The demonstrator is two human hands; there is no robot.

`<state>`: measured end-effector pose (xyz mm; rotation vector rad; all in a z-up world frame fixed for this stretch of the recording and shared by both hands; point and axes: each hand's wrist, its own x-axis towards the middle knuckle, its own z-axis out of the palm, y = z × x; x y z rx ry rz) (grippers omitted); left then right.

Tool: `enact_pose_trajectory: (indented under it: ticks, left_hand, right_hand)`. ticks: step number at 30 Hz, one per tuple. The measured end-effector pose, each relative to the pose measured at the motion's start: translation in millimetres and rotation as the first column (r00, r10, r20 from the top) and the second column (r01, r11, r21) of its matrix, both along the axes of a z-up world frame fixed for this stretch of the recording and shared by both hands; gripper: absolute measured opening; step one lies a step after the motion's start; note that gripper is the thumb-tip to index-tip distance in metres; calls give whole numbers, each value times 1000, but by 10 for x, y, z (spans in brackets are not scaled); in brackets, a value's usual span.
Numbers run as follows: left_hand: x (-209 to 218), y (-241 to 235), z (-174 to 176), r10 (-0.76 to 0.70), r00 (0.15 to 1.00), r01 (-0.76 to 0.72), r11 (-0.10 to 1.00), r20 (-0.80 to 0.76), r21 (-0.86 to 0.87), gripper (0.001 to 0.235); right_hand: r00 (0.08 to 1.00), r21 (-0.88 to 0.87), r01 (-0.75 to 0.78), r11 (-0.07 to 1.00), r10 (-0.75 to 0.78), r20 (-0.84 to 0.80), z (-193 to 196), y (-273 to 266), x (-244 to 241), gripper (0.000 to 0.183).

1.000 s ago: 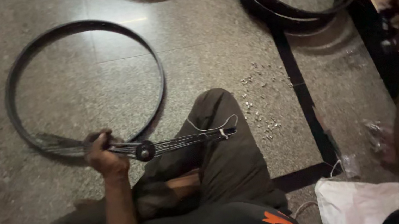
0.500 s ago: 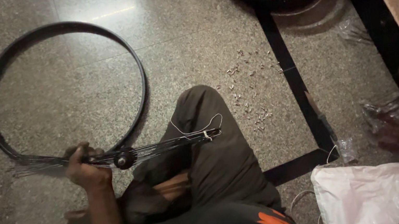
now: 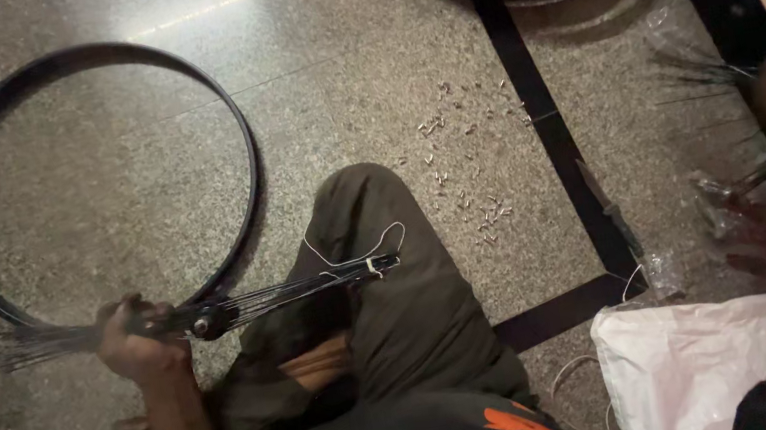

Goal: The person sits on the floor and assembles a bicycle wheel by inserting spokes into a hub and then attaching them to a rim. They handle the rim, hub, and spokes by hand, systematically connecting the components to form a wheel structure.

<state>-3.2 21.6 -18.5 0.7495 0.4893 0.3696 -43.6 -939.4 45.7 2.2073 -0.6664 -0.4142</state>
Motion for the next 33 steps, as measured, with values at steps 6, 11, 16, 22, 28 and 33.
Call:
enact_pose_trajectory:
  ticks: [6, 11, 16, 22, 28, 33]
  left_hand:
    - [-62, 10, 47, 4, 1000, -3, 994, -13, 111, 23]
    - [-36, 43, -24, 18, 998, -14, 997, -55, 73, 21]
    - [-15, 87, -67, 15, 995, -17, 1000, -99, -23, 22]
    - [-34, 69, 10, -11, 995, 11, 1000, -99, -4, 22]
    - [-45, 56, 69, -21, 997, 23, 999, -70, 30, 26]
    - [-39, 4, 69, 63, 995, -57, 995, -80, 77, 28]
  right_hand:
    - [990, -71, 35, 997, -44, -135, 27, 291, 255, 27]
    - [910, -22, 238, 971, -231, -346, 256, 516, 435, 49]
    - [966, 74, 43, 996, -23, -258, 372, 673, 454, 69]
    - [989, 76, -23, 997, 34, -146, 210, 534, 577, 95]
    - [998, 38, -27, 999, 29, -50, 62, 319, 556, 118]
    - [991, -23, -115, 993, 116, 71, -22, 283, 448, 112]
